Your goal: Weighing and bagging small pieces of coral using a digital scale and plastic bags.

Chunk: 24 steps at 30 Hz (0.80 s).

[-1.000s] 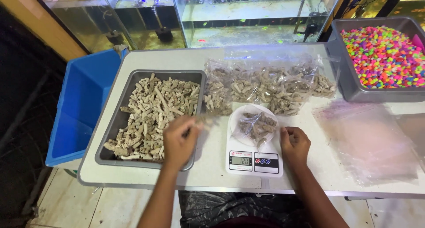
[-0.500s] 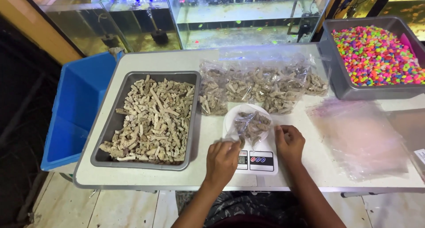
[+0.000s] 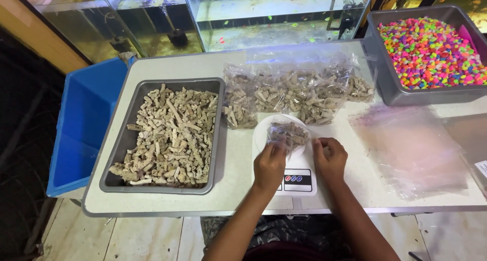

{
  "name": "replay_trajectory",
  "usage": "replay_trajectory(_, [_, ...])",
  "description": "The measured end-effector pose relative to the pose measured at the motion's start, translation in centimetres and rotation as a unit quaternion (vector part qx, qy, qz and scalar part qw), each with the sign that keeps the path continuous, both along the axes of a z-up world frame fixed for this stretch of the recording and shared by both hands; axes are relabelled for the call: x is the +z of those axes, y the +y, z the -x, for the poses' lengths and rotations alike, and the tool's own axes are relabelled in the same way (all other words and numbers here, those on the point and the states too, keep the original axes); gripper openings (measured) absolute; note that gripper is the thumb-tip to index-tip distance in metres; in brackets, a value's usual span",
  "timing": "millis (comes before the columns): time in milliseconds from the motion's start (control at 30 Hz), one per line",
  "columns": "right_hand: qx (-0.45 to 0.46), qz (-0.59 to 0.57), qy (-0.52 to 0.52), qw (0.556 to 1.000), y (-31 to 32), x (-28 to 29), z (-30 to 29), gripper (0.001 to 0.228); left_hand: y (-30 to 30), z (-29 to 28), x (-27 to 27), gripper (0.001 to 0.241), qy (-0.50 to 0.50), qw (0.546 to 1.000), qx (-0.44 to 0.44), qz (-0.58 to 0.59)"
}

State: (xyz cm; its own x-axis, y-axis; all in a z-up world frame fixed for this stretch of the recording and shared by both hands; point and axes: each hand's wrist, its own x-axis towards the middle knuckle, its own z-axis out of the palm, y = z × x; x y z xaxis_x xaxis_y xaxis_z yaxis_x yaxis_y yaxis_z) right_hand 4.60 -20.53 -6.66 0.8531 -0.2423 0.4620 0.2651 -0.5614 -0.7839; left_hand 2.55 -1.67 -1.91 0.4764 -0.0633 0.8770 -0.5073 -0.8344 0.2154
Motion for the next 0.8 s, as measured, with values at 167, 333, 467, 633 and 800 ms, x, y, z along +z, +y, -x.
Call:
replay_trajectory(167, [0.0,0.0,-0.004,1.0,0.0,0.1,0.0,0.021,0.2,0.1,-0.5,0.018,0.103,0.985,-0.12,0.07])
replay_trajectory(333, [0.001,0.002,-0.004,1.0,-0.1,0.0,0.0,0.022,1.9,2.3,1.0,0.039,0.22,0.949,-0.194,0.118])
replay_trajectory(467, [0.003,0.001,-0.011,1.0,0.0,0.1,0.1,0.022,2.8,3.2,0.9,0.042,0.274,0.936,-0.172,0.136])
replay_trajectory(633, [-0.001,0.002,-0.007,1.0,0.1,0.2,0.1,0.023,4.3,4.1,0.8,0.041,0.305,0.926,-0.169,0.144])
replay_trajectory(800, [0.002,0.004,-0.012,1.0,0.1,0.1,0.0,0.022,6.0,5.7,1.3,0.035,0.287,0.931,-0.143,0.175])
